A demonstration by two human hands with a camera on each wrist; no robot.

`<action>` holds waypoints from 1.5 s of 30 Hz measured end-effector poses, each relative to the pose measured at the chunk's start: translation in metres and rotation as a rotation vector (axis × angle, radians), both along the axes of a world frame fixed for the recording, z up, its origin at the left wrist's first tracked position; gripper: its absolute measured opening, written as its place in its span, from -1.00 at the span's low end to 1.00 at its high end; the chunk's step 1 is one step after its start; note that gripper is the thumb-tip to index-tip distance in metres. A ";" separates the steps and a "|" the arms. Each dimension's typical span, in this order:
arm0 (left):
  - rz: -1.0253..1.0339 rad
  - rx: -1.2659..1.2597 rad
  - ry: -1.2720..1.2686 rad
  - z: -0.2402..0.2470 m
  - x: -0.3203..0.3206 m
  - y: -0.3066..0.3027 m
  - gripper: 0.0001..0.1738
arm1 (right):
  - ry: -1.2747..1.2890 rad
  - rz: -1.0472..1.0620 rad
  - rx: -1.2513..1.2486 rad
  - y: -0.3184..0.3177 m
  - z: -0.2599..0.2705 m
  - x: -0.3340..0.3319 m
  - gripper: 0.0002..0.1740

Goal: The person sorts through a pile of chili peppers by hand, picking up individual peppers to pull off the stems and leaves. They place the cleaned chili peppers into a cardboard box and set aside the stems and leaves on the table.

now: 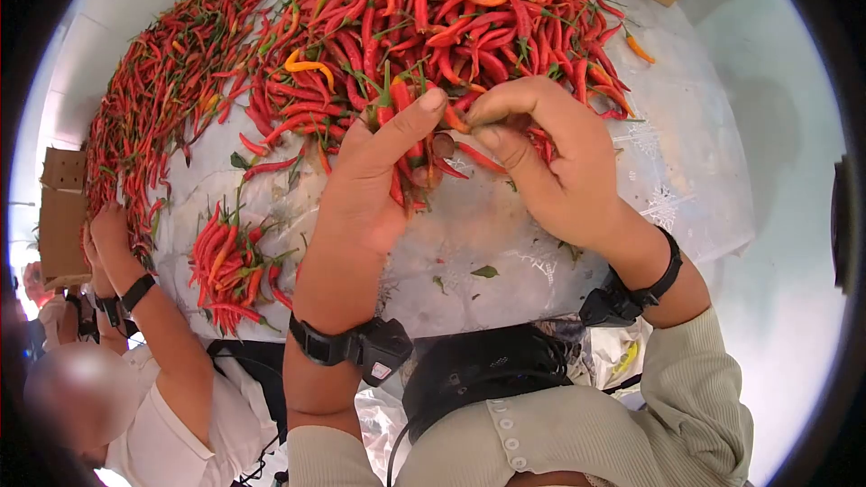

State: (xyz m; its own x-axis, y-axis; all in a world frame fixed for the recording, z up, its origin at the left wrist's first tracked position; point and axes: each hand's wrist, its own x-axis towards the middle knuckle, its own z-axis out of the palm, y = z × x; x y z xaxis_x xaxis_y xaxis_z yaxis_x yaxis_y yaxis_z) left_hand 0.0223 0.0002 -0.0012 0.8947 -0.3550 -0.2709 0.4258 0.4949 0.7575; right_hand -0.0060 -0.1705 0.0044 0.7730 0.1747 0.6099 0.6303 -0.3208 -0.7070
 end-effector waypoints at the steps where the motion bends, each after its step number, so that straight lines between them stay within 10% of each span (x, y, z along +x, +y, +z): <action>1: 0.011 -0.001 0.003 0.000 0.000 0.001 -0.82 | -0.031 0.011 -0.049 0.000 0.000 0.001 -0.89; 18: 0.068 -0.357 0.094 -0.001 0.009 0.017 -0.79 | 0.107 -0.134 -0.798 -0.011 -0.011 0.004 -0.85; 24: 0.062 -0.140 0.032 0.001 0.007 0.013 -0.84 | 0.177 -0.252 -0.304 -0.006 -0.006 0.007 -0.81; 30: 0.027 0.083 -0.051 0.000 0.001 0.001 -0.79 | 0.566 0.094 0.244 -0.005 -0.006 0.009 -0.76; 42: 0.014 0.067 -0.205 0.005 -0.008 -0.002 -0.76 | 0.713 0.157 0.364 -0.001 0.003 0.001 -0.84; 45: 0.046 -0.189 -0.201 0.003 0.006 0.021 -0.84 | 0.424 -0.037 0.066 -0.001 -0.015 0.007 -0.88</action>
